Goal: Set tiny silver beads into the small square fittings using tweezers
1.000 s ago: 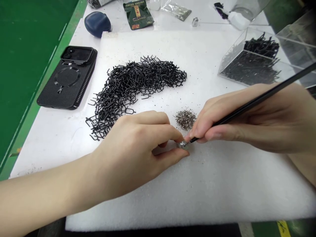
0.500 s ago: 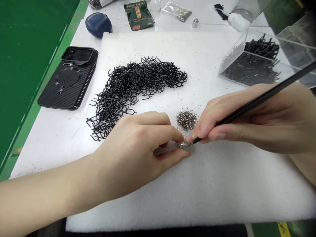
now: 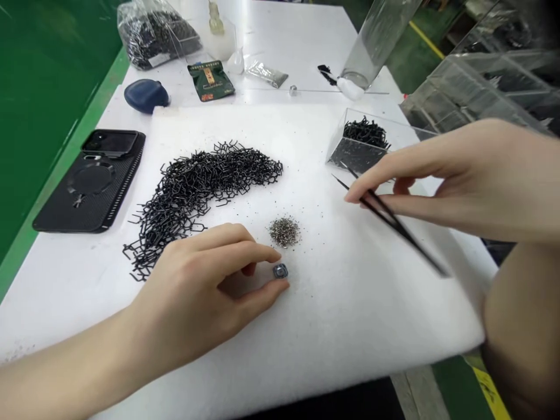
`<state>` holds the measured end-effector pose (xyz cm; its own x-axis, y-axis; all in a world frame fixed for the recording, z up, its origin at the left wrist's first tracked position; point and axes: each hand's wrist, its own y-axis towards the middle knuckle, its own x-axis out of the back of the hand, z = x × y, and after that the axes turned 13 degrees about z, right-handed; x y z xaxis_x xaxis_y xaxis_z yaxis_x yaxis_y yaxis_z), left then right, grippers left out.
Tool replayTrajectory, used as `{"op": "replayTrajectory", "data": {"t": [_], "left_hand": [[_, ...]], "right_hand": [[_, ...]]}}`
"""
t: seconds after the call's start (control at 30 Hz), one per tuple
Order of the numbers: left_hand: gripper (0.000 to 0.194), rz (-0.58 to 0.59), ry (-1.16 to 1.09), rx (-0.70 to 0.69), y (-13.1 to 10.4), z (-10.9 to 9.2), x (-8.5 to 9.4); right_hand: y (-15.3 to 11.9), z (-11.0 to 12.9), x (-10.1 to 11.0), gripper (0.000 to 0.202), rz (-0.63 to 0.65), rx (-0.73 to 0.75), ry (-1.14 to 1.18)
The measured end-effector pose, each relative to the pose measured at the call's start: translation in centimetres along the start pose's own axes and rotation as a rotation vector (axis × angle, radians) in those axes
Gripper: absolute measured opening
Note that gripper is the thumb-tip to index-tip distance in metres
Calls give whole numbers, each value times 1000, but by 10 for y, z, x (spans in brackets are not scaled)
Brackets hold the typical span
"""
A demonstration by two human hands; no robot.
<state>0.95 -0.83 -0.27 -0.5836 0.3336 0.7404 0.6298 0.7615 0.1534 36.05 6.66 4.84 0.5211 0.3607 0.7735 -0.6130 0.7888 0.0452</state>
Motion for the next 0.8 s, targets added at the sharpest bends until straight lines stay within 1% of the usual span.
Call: {"op": "replayTrajectory", "data": {"t": [0.07,0.1,0.13,0.2,0.27,0.3,0.37,0.4,0.47,0.5,0.57,0.6,0.7,0.8], "left_hand": [[13,49,4,14,1,-1,2],[14,68,4,19,1,-1,3],[14,72,-2,13,2,-1,2],[15,40,-27,-15,2,1,0],[17,9,-54,-41,3,4,-3],[18,-4,-67,-47,3,5,-5],[18,-14,-99,-47,3,6,-6],[18,-1,-114,-38,3,6,-5],[16,31,-144,-15,4,5,-4],[14,40,-164,-10,4,5,-3],[12,18,-212,-22,4,6,-3],[11,-7,-236,-39,4,7,-4],[11,-50,-264,-81,5,10,-9],[11,-39,-250,-84,5,12,-12]], "right_hand": [[-1,-2,-2,33,147,84,-124],[-2,-3,-2,37,207,99,-153],[-3,-4,-2,39,243,80,-150],[-3,-5,0,46,310,23,-129],[0,-2,5,54,295,12,-149],[5,1,7,53,251,30,-181],[20,11,8,28,213,70,-259],[30,18,5,22,212,79,-292],[54,33,-5,19,149,28,-301],[66,39,-13,21,136,16,-298],[88,47,-29,21,162,-4,-300],[96,48,-36,23,174,-53,-287],[110,44,-50,23,208,-86,-267],[112,37,-54,24,194,-85,-242]]}}
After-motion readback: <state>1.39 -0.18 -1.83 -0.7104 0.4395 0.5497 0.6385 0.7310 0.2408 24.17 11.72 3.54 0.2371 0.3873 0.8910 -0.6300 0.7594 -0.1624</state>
